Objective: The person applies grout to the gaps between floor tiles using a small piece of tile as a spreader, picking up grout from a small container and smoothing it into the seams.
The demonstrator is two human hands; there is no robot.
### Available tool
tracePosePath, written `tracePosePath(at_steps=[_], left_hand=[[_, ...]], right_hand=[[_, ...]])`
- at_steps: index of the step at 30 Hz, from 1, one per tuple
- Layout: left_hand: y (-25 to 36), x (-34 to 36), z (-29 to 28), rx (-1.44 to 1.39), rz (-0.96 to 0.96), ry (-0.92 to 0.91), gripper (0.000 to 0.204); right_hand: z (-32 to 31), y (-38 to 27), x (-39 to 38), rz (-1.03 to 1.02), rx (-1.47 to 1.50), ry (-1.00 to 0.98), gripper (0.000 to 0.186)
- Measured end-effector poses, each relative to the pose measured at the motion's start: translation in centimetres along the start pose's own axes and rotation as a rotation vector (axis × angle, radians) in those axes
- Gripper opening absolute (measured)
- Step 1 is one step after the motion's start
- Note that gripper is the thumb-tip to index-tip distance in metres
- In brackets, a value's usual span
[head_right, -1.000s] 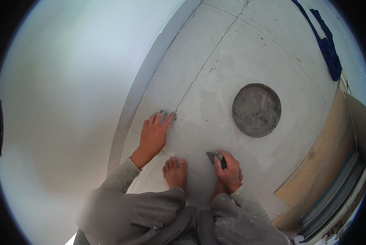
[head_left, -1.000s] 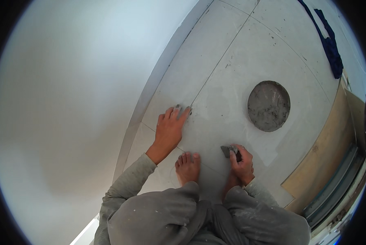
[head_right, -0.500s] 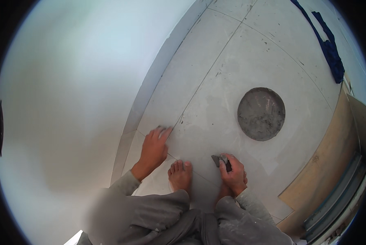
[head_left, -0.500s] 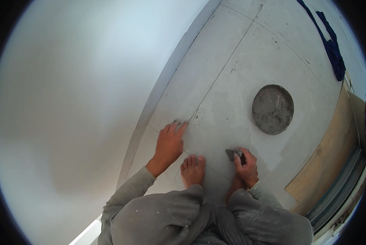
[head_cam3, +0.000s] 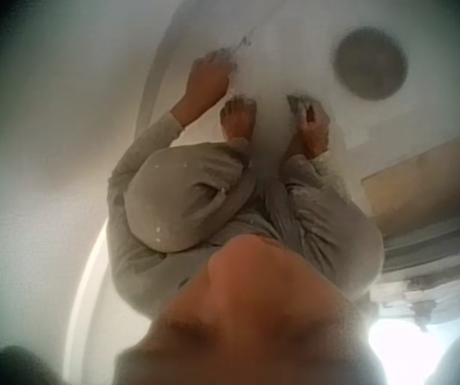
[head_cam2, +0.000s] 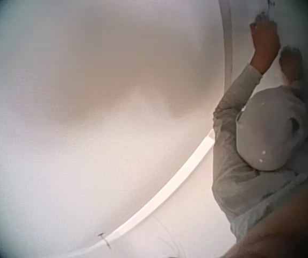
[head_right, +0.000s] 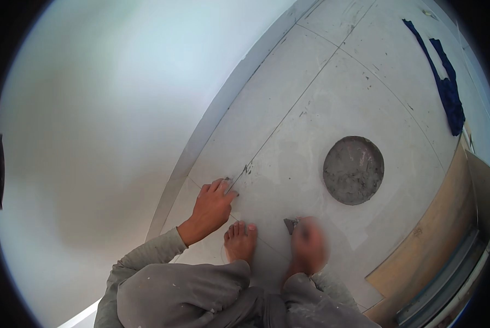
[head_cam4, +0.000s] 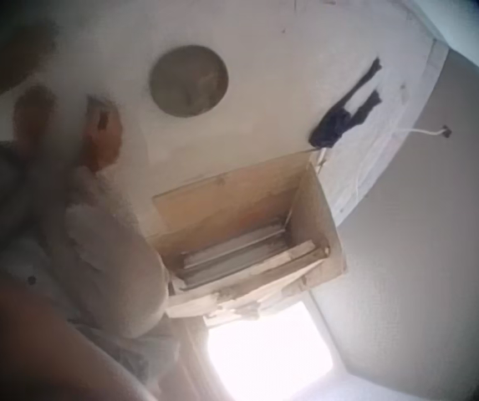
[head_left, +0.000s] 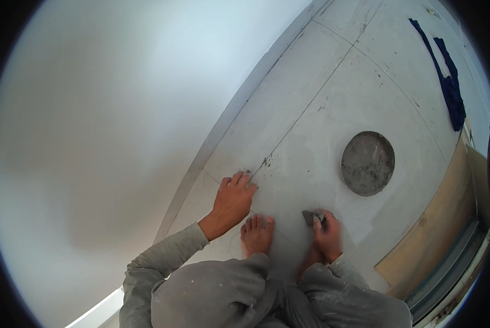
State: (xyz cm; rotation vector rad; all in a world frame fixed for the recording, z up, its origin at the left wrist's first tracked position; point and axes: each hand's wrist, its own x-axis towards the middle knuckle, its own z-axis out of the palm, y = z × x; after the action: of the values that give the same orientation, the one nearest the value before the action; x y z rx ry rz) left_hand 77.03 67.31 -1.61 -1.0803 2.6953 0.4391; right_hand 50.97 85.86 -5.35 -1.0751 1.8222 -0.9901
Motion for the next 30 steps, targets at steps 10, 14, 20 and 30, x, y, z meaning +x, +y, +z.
tracePosePath(at_steps=[10,14,20,30], left_hand=[[0.3,3.9,1.6,-0.201,-0.156,0.23,0.059],[-0.5,1.2,1.3,-0.213,-0.094,0.135,0.06],[0.6,4.1,0.4,-0.208,-0.159,0.174,0.045],[0.1,3.0,0.9,-0.23,-0.142,0.248,0.04]], right_hand=[[-0.2,-0.9,0.2,0.064,-0.035,-0.025,0.026],[-0.1,-0.4,0.2,0.017,-0.01,0.006,0.026],[0.0,0.2,0.0,0.003,-0.001,-0.001,0.026],[0.1,0.3,0.0,0.0,0.015,0.005,0.026]])
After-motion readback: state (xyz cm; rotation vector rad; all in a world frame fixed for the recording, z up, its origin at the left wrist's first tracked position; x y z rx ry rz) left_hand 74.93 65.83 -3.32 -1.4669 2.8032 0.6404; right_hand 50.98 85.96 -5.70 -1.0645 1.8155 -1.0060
